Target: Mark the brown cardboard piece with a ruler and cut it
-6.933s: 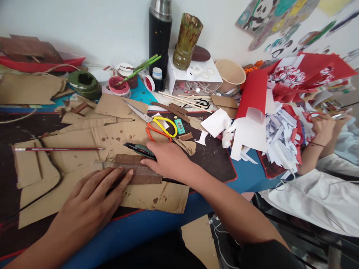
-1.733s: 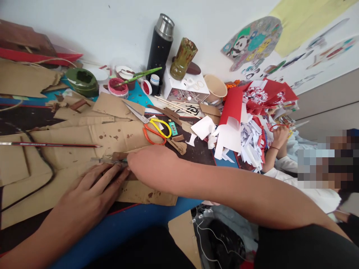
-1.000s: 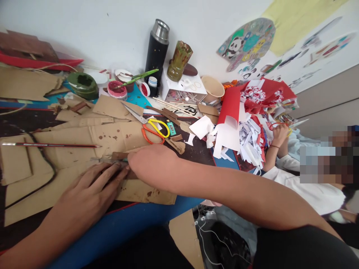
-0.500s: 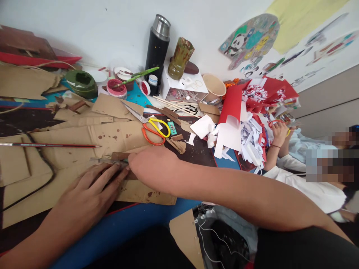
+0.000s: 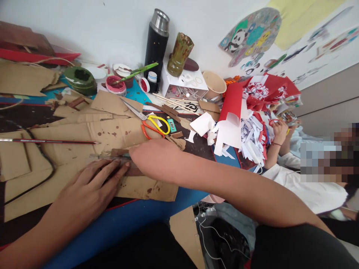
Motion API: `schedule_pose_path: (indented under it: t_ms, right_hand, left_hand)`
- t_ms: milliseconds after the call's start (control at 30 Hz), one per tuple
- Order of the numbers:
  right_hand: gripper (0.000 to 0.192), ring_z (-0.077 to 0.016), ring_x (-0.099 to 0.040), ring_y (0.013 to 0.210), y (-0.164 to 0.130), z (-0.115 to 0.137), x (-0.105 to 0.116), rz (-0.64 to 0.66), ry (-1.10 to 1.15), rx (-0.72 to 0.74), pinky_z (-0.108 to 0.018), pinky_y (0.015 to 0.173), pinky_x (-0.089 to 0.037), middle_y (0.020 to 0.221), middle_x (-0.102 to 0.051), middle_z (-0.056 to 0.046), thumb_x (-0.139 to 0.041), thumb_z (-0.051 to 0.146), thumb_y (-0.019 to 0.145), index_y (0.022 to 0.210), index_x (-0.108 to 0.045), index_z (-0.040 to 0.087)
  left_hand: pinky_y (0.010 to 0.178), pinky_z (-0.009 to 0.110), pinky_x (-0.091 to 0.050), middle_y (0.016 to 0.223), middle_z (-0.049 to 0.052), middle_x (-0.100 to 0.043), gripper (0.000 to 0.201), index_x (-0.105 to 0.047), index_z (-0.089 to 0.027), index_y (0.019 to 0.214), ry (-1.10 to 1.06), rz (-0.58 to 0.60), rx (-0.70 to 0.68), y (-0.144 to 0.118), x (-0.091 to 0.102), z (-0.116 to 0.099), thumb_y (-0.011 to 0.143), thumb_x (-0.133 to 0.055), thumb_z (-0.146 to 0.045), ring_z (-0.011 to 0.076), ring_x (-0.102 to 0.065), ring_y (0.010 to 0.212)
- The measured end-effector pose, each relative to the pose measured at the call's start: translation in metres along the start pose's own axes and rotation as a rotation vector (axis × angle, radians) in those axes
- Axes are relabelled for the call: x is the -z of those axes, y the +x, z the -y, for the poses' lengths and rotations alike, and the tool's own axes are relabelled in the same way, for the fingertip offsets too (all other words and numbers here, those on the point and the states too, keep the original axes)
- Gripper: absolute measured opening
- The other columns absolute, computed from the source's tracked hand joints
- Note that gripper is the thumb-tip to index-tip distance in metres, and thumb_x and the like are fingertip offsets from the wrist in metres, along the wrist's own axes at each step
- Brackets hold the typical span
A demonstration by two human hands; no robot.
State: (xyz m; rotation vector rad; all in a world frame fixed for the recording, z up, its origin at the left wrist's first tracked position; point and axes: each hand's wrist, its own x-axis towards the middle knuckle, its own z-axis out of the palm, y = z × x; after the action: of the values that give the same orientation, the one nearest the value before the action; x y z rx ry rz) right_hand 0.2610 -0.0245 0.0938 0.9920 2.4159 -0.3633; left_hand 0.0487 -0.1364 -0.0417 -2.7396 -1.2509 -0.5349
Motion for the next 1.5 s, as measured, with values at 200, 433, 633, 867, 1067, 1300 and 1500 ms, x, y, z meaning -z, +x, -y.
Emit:
schedule_pose_path:
  t_ms: [200, 433, 633, 867, 1067, 1300, 1500]
  right_hand:
    - [0.020, -0.0257, -0.080, 0.085, -0.013, 0.000, 0.009, -0.018, -0.036, -0.034, -0.032, 0.068, -0.048, 0.098, -0.084, -0.013, -0.062, 0.012, 0.108, 0.123, -0.075, 0.015]
    - [0.019, -0.0242, -0.079, 0.081, -0.012, 0.001, -0.001, -0.003, -0.046, -0.030, -0.031, 0.067, -0.048, 0.092, -0.084, -0.011, -0.062, 0.011, 0.106, 0.120, -0.074, 0.015]
    - [0.018, -0.0247, -0.081, 0.086, -0.007, 0.006, 0.004, 0.044, -0.043, -0.017, -0.032, 0.068, -0.049, 0.096, -0.085, -0.012, -0.063, 0.011, 0.106, 0.119, -0.075, 0.014]
    - [0.020, -0.0253, -0.081, 0.088, -0.004, 0.008, 0.003, 0.039, -0.026, -0.015, -0.033, 0.071, -0.052, 0.101, -0.085, -0.015, -0.060, 0.011, 0.109, 0.121, -0.076, 0.012]
    - [0.020, -0.0223, -0.079, 0.081, -0.005, 0.007, 0.001, 0.037, -0.039, -0.017, -0.032, 0.072, -0.051, 0.097, -0.084, -0.014, -0.062, 0.008, 0.105, 0.121, -0.075, 0.011]
    - [0.020, -0.0225, -0.079, 0.081, -0.002, 0.009, 0.004, 0.061, -0.052, -0.011, -0.032, 0.073, -0.052, 0.094, -0.084, -0.014, -0.062, 0.008, 0.106, 0.121, -0.075, 0.010]
    - [0.021, -0.0244, -0.081, 0.088, 0.002, 0.014, 0.012, 0.088, -0.044, -0.002, -0.032, 0.075, -0.055, 0.101, -0.085, -0.016, -0.058, 0.007, 0.107, 0.116, -0.077, 0.011]
  left_hand:
    - [0.118, 0.060, -0.050, 0.146, 0.026, -0.074, 0.056, -0.066, -0.006, 0.159, -0.008, 0.044, 0.019, -0.003, -0.003, 0.000, 0.106, -0.048, -0.012, 0.0447, -0.065, 0.138]
    - [0.119, 0.060, -0.050, 0.146, 0.025, -0.074, 0.055, -0.065, -0.007, 0.160, -0.028, 0.051, 0.022, -0.002, 0.000, 0.001, 0.107, -0.049, -0.013, 0.0436, -0.065, 0.138]
    - [0.117, 0.060, -0.051, 0.144, 0.026, -0.075, 0.054, -0.066, -0.006, 0.158, -0.011, 0.033, 0.027, 0.000, 0.001, -0.001, 0.108, -0.050, -0.013, 0.0444, -0.065, 0.136]
    - [0.115, 0.061, -0.053, 0.144, 0.026, -0.074, 0.054, -0.066, -0.004, 0.158, 0.006, 0.021, 0.006, 0.001, 0.001, 0.000, 0.107, -0.050, -0.012, 0.0456, -0.066, 0.134]
    - [0.116, 0.062, -0.053, 0.145, 0.027, -0.074, 0.055, -0.066, -0.005, 0.158, 0.018, 0.042, 0.002, -0.001, 0.000, 0.000, 0.107, -0.048, -0.014, 0.0457, -0.065, 0.136]
    - [0.119, 0.061, -0.051, 0.149, 0.024, -0.073, 0.057, -0.065, -0.011, 0.161, -0.046, 0.059, 0.037, -0.003, -0.002, 0.001, 0.107, -0.048, -0.013, 0.0435, -0.064, 0.141]
    - [0.118, 0.062, -0.053, 0.150, 0.024, -0.073, 0.056, -0.065, -0.009, 0.160, -0.013, 0.066, 0.023, -0.003, -0.001, 0.001, 0.107, -0.048, -0.012, 0.0446, -0.065, 0.139]
